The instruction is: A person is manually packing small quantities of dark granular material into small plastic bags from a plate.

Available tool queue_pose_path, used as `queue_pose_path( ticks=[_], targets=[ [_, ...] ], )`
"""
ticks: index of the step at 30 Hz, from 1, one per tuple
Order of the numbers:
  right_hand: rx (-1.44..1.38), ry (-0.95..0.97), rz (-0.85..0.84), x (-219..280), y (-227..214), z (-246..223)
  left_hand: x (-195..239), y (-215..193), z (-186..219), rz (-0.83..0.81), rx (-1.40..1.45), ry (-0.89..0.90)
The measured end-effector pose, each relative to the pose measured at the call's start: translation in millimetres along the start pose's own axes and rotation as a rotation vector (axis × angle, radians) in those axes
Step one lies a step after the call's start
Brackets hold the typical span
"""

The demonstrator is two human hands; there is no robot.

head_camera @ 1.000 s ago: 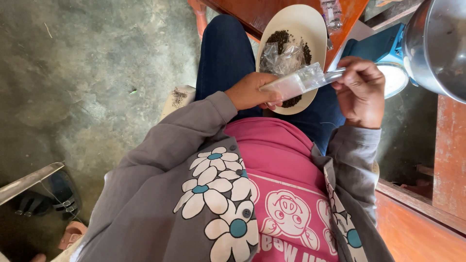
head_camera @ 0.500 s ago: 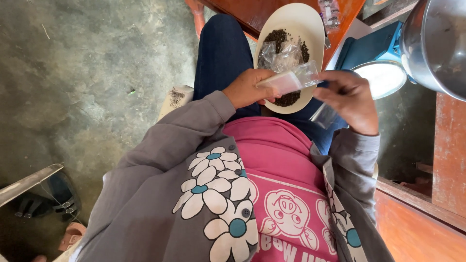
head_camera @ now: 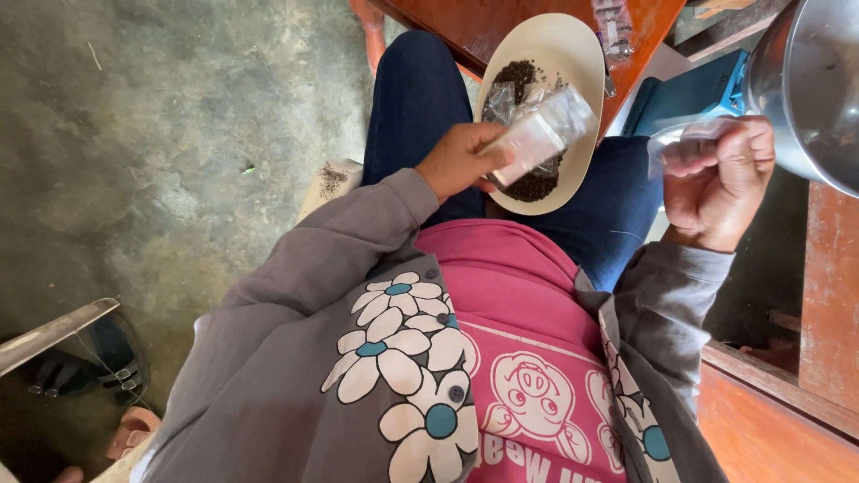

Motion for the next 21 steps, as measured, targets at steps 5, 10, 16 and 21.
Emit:
queue_pose_path(
  ticks=[5, 10, 16, 21],
  targets=[
    [-0.116, 0.131, 0.199, -5.6, -39.4, 27.0, -53.5, -54.4, -17.4, 0.345, 0.248, -0.066],
    [0.015, 0.267, 0.261, -14.8, -51.2, 55.5, -91.9, -111.5, 7.1, 0.471, -0.092, 0.208],
    [-0.024, 0.17, 0.133, -18.2, -38.7, 76.2, -150.8, -147.8, -2.5, 0.576, -0.612, 0.209],
    [0.529, -0.034, 0.164, -24.7, -5.8, 74.5, -159.9, -153.2, -2.0, 0.648, -0.753, -0.043]
  ],
)
Point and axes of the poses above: each hand's wrist, its own x-axis away from the middle knuckle, its own y-axis out of the palm, z = x × y, the point moved 5 cm from there along -x, towards the middle knuckle, and after that the axes turned 4 degrees about -x, right-handed, at the moved point
